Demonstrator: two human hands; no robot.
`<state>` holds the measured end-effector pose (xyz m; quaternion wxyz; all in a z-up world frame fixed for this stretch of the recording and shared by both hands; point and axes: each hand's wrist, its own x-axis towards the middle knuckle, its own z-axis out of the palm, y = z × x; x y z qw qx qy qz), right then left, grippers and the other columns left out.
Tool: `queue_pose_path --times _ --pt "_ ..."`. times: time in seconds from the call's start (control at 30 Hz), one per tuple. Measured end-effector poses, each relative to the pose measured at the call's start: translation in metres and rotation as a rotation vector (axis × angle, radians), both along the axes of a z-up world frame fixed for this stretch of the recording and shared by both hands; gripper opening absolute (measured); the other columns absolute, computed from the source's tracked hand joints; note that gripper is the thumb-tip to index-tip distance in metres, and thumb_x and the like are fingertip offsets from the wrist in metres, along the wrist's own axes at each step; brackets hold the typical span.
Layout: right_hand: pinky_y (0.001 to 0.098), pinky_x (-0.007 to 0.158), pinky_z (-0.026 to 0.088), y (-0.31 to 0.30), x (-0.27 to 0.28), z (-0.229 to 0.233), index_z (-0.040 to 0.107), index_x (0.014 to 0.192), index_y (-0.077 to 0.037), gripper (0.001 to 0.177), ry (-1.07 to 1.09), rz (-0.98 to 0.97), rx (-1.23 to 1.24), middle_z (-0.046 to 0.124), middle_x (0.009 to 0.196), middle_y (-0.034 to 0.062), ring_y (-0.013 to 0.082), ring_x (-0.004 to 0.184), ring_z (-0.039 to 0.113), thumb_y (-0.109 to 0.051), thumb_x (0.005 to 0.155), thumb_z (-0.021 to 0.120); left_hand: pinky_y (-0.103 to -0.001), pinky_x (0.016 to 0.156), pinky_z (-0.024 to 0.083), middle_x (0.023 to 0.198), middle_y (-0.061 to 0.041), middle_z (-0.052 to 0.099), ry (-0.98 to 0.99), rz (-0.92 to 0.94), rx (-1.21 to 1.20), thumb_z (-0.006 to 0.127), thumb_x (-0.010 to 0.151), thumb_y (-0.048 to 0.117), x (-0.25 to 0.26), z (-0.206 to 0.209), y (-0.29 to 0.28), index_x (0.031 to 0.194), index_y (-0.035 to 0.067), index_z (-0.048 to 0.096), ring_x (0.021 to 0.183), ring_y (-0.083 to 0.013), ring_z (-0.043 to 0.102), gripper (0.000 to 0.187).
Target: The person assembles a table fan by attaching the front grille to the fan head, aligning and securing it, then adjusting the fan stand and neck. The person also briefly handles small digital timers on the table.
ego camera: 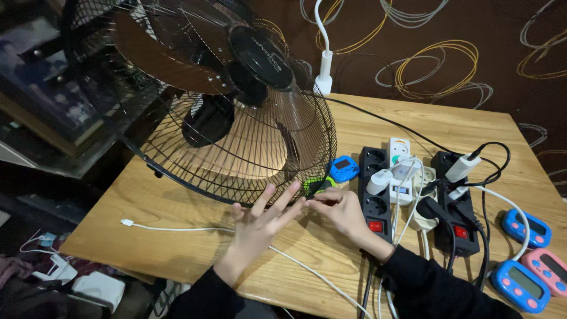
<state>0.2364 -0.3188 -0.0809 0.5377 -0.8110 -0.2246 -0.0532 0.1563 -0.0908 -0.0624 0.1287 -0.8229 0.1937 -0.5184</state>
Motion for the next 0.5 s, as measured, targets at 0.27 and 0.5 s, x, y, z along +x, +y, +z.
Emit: queue_pose_path --times 0.27,0.5 --pt "0.0232 0.063 0.047 0.007 -0.002 -0.022 0.073 0.087 0.000 0.013 0.268 0.032 0.276 0.069 0.079 -0.0003 0.0044 0.071 0.059 -0.012 0.087 0.078 -0.066 0.119 -0.022 0.163 0.020 0.043 -0.133 -0.005 0.143 0.055 0.107 0.044 0.024 -0.012 0.007 0.138 0.043 0.068 0.155 -0.0297 0.023 0.034" --pt "0.0216 0.065 0.046 0.011 -0.001 -0.044 0.065 0.086 -0.003 0.013 0.222 0.083 0.374 0.068 0.080 -0.0011 0.0031 0.074 0.058 -0.009 0.090 0.076 -0.067 0.119 -0.021 0.161 0.021 0.045 -0.232 -0.008 0.182 0.052 0.110 0.053 0.033 -0.025 0.014 0.133 0.044 0.070 0.156 -0.0341 0.021 0.031"
